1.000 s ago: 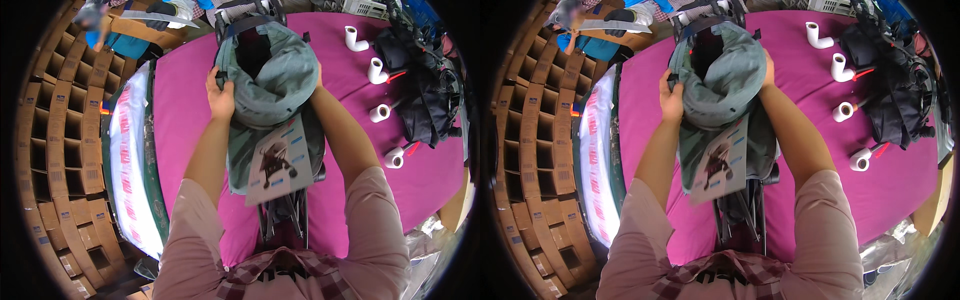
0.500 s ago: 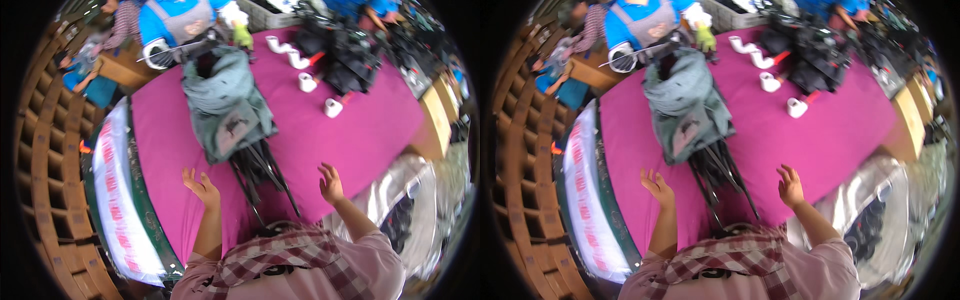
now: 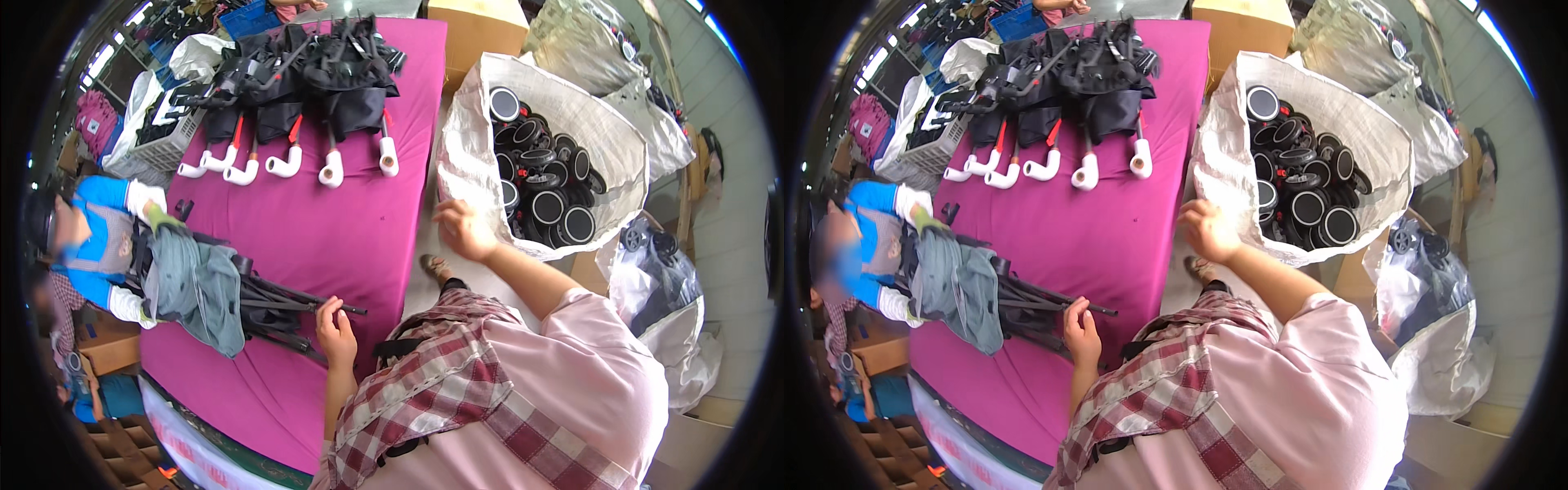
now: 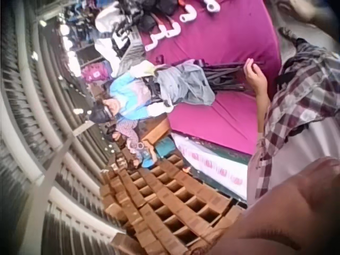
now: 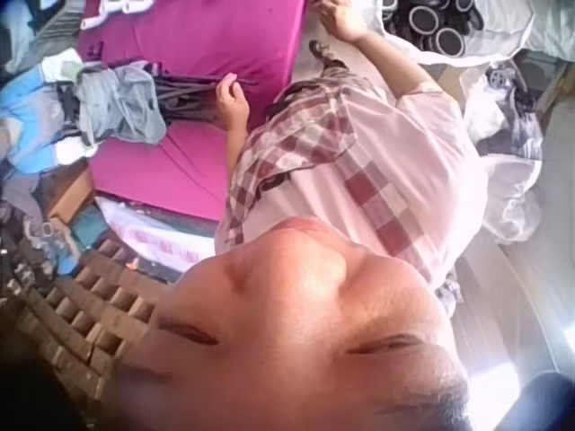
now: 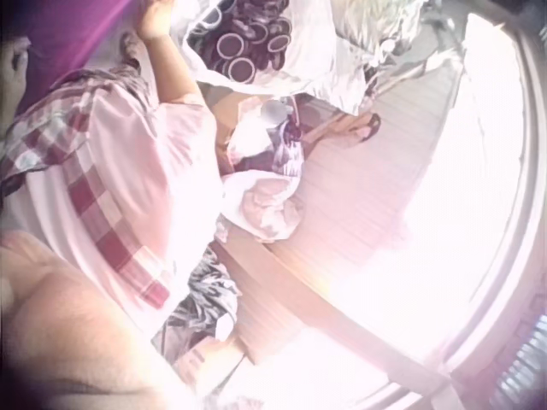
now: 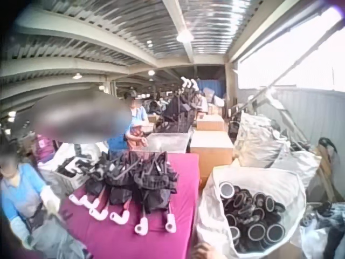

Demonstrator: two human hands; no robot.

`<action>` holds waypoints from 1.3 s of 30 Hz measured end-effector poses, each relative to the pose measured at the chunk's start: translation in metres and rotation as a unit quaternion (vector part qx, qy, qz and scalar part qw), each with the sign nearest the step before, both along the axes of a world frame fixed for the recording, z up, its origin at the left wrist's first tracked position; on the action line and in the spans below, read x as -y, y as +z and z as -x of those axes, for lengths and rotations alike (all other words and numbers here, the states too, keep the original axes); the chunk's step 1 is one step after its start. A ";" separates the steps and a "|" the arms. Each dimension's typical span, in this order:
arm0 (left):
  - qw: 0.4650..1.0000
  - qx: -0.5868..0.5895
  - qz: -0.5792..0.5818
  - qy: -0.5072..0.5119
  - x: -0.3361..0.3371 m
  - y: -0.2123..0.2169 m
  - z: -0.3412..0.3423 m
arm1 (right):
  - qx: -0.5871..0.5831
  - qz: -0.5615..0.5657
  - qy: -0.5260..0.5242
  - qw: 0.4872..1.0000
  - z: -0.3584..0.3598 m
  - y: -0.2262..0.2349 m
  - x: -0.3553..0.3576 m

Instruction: The person assembles multiple baby strollers on a pink table. They unpack stroller frames from plastic bags, attach wheels, and fit fabric seat covers onto the frames. The person handles wheels, frames, and seat covers one at a time, repeating the process for several units.

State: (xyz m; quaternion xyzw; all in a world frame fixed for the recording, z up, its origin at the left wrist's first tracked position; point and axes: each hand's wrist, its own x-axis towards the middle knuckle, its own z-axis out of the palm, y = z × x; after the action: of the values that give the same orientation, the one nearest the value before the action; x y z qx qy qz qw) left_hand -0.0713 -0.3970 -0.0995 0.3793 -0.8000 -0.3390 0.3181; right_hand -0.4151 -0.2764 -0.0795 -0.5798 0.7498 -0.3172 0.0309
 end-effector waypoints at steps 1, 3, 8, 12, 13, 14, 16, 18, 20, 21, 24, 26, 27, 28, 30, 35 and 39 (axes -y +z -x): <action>0.995 -0.020 -0.096 0.009 -0.007 -0.005 0.007 | 0.006 -0.021 -0.047 0.999 0.021 -0.009 -0.004; 0.993 0.033 -0.111 0.008 -0.013 -0.021 0.011 | 0.004 -0.019 -0.124 0.992 0.066 -0.033 -0.013; 0.978 0.113 -0.162 0.072 -0.030 -0.034 0.063 | 0.036 -0.003 -0.377 0.926 0.191 -0.121 -0.045; 0.983 0.142 -0.117 0.026 -0.028 -0.005 0.147 | 0.206 -0.310 -0.311 0.874 0.188 -0.153 -0.015; 0.983 0.155 -0.100 -0.005 -0.024 0.002 0.170 | 0.121 -0.324 -0.268 0.899 0.173 -0.161 -0.001; 0.982 0.165 -0.082 -0.035 -0.019 0.009 0.189 | 0.225 -0.320 -0.152 0.908 0.167 -0.159 0.020; 0.980 0.166 -0.104 -0.045 -0.014 0.020 0.219 | 0.282 -0.137 -0.004 0.950 0.132 -0.113 0.057; 0.977 0.176 -0.103 -0.064 -0.009 0.023 0.234 | 0.223 -0.077 0.105 0.966 0.136 -0.093 0.075; 0.973 0.183 -0.122 -0.066 -0.010 0.019 0.240 | 0.220 -0.049 0.099 0.969 0.177 -0.072 0.065; 0.972 0.184 -0.127 -0.072 -0.010 0.018 0.245 | 0.124 -0.005 -0.009 0.992 0.199 -0.098 0.049; 0.974 0.166 -0.137 -0.068 -0.015 0.012 0.248 | -0.081 -0.182 -0.138 0.970 0.282 -0.051 -0.027; 0.971 0.186 -0.123 -0.084 -0.014 0.015 0.256 | -0.130 -0.336 -0.210 0.909 0.324 -0.084 -0.084; 0.969 0.197 -0.116 -0.097 -0.013 0.017 0.259 | -0.159 -0.254 -0.204 0.932 0.349 -0.118 -0.118; 0.969 0.196 -0.113 -0.098 -0.014 0.013 0.256 | -0.149 -0.232 -0.196 0.941 0.358 -0.108 -0.123; 0.969 0.192 -0.107 -0.108 -0.014 0.005 0.247 | -0.059 -0.210 -0.196 0.956 0.360 -0.071 -0.111; 0.971 0.187 -0.131 -0.069 -0.019 0.011 0.230 | 0.238 -0.151 -0.258 0.924 0.326 -0.060 -0.065; 0.970 0.199 -0.138 -0.026 -0.029 0.027 0.210 | 0.208 -0.112 -0.381 0.894 0.260 -0.208 -0.069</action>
State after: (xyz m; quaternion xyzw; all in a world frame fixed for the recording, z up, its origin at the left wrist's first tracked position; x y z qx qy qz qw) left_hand -0.2814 -0.3684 -0.0727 0.4582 -0.8024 -0.3722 0.0876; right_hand -0.6751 -0.2075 -0.2874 -0.1635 0.9201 -0.3319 0.1282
